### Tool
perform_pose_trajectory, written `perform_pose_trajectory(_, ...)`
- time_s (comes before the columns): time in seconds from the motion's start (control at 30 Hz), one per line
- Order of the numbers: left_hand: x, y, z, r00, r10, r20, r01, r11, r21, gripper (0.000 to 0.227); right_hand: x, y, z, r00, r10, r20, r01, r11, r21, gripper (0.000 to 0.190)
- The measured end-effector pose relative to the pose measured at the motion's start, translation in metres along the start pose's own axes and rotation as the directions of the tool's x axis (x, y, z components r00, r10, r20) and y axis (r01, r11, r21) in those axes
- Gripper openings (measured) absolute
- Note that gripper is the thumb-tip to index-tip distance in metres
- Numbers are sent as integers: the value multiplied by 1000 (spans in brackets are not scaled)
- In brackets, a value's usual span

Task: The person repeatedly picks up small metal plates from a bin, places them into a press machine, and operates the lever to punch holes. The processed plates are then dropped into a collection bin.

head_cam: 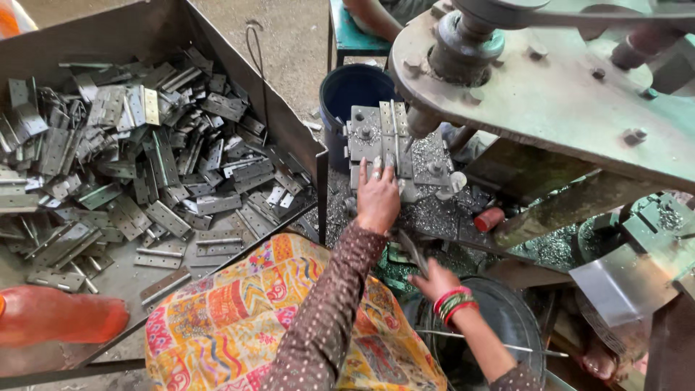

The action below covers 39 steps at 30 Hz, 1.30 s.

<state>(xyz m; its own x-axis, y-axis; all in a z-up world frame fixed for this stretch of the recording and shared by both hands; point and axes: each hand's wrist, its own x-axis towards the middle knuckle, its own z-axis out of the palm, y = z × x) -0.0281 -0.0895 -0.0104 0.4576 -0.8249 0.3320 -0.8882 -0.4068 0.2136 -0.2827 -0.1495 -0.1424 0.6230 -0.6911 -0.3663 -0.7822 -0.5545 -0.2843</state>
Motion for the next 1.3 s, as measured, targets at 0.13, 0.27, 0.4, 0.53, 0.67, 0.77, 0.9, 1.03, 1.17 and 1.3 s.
perform_pose_trajectory(0.13,19,-3,4,999,-25,-25,26,999,26,32,-6,-3,-9,998,-18,-55,18,1000,0,57)
perform_pose_trajectory(0.27,21,-4,6,1000,-21,-6,21,999,46,34,-26,-8,39,966,-55,-251,79,993,85,51)
perform_pose_trajectory(0.4,10,-4,5,999,-26,22,26,999,27,33,-28,-2,48,991,20,-131,-9,996,91,50)
perform_pose_trajectory(0.53,29,-6,-3,991,-28,133,27,1000,10,34,-4,-5,-4,997,-35,-62,36,999,7,57)
perform_pose_trajectory(0.67,44,-6,-4,962,-68,265,59,997,41,32,-11,-8,-9,997,-54,-56,53,998,-30,57)
perform_pose_trajectory(0.77,55,-9,-3,968,-65,243,57,998,39,34,-27,-14,28,997,46,-61,-39,993,111,47)
perform_pose_trajectory(0.9,53,-13,9,959,-59,279,42,997,68,34,-31,-10,52,993,27,-118,-14,994,109,49)
perform_pose_trajectory(1.03,53,-13,7,999,-1,47,-4,994,107,34,-11,-14,-6,1000,20,-4,-19,996,90,55)
perform_pose_trajectory(1.17,0,7,-11,981,87,171,-118,977,180,27,-27,-38,-57,996,-28,-84,29,1000,3,54)
perform_pose_trajectory(1.3,-58,29,-33,998,68,-4,-67,996,60,45,-35,-61,-76,996,-37,-86,36,999,-9,55)
